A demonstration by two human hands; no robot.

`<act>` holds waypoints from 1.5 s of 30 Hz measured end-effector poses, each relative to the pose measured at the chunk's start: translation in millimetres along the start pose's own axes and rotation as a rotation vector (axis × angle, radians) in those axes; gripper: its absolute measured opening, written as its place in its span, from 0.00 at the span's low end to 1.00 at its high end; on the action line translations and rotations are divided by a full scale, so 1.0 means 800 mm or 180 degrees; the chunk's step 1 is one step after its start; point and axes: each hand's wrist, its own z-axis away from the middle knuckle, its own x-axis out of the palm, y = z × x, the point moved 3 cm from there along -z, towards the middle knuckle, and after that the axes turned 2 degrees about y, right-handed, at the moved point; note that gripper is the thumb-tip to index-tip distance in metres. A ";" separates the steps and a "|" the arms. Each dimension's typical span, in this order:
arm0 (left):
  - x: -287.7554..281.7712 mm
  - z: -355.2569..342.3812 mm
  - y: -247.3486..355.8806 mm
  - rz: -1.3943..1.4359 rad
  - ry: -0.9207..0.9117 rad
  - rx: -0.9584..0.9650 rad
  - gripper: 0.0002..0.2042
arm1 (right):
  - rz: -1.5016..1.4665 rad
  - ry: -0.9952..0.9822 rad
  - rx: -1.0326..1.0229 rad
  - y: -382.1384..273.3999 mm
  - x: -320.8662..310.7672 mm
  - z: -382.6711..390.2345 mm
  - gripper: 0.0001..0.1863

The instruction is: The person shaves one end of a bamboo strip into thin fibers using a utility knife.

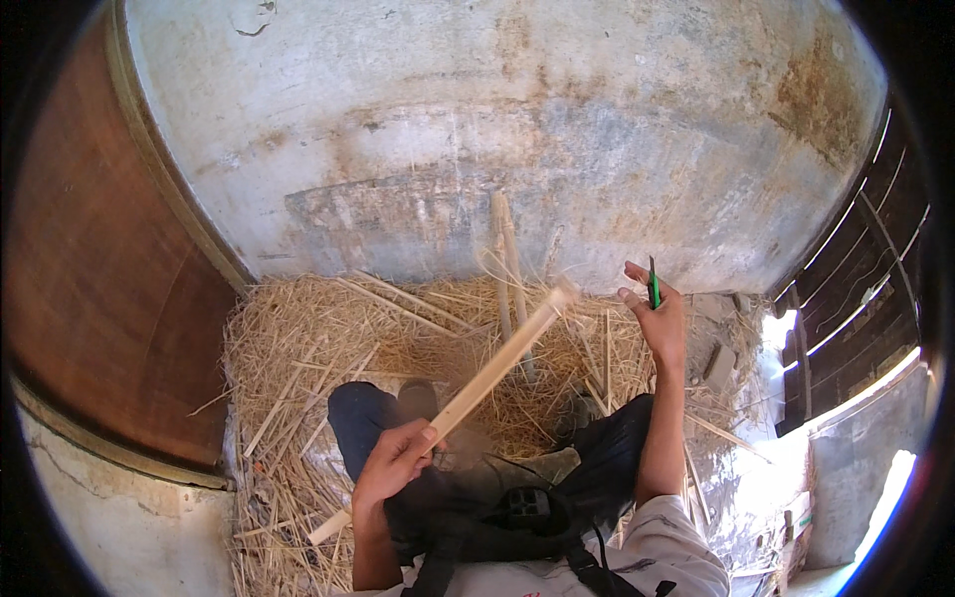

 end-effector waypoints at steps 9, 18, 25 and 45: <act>0.000 0.004 0.002 -0.0204 0.0263 0.0080 0.18 | -0.1790 0.0025 0.0593 -0.019 -0.008 -0.009 0.23; 0.026 -0.001 0.010 -0.1197 0.1024 0.0809 0.17 | -0.0508 0.0302 -0.0651 -0.103 0.021 0.066 0.22; 0.041 0.002 0.011 -0.1398 0.0907 0.0770 0.15 | 0.0269 -0.0015 -0.1238 -0.105 0.065 0.050 0.16; 0.050 -0.002 0.010 -0.0810 0.0439 0.0459 0.17 | -0.2373 -0.0244 0.0873 -0.047 0.073 0.041 0.05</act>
